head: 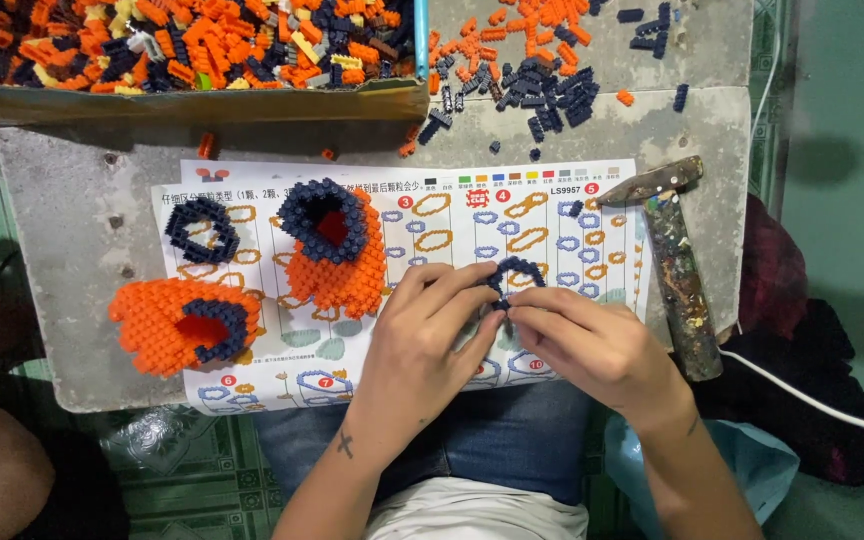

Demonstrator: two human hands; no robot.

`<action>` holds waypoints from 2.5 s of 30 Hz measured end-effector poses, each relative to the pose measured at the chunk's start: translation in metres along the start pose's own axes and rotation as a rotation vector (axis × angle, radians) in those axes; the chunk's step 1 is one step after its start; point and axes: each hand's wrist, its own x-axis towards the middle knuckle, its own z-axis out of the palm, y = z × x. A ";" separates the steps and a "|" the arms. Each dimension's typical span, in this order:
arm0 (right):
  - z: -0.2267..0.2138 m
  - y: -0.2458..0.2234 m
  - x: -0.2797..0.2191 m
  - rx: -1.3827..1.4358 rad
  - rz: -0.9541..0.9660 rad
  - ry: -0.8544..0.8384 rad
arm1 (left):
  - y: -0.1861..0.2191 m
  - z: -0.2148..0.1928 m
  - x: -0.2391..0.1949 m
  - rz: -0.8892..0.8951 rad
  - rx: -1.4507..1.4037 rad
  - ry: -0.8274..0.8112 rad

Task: Assembling a small 3D model of a shoe using interlocking plastic blocks according to a printed instruction sheet.

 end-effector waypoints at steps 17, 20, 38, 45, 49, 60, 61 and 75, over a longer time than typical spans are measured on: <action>-0.003 0.008 -0.002 0.091 0.012 -0.037 | 0.000 0.000 -0.001 -0.012 -0.013 -0.011; -0.006 0.007 0.002 0.067 -0.005 -0.049 | 0.000 0.000 -0.001 -0.009 -0.015 -0.007; -0.019 -0.024 0.017 -0.164 0.036 -0.189 | 0.001 0.001 0.000 0.003 -0.017 0.011; -0.003 -0.027 -0.006 -0.214 0.066 -0.048 | 0.002 0.001 0.002 0.000 -0.005 0.007; 0.000 -0.038 -0.003 -0.304 0.064 -0.033 | 0.003 0.001 0.003 -0.004 0.005 0.015; -0.011 -0.029 -0.026 -0.202 0.223 0.094 | 0.000 0.002 -0.002 -0.051 -0.002 -0.020; -0.012 -0.025 -0.032 -0.212 0.251 0.100 | 0.000 0.003 -0.002 -0.060 0.002 -0.017; -0.015 -0.023 -0.028 -0.258 0.356 0.124 | 0.003 0.003 0.000 -0.028 0.074 -0.026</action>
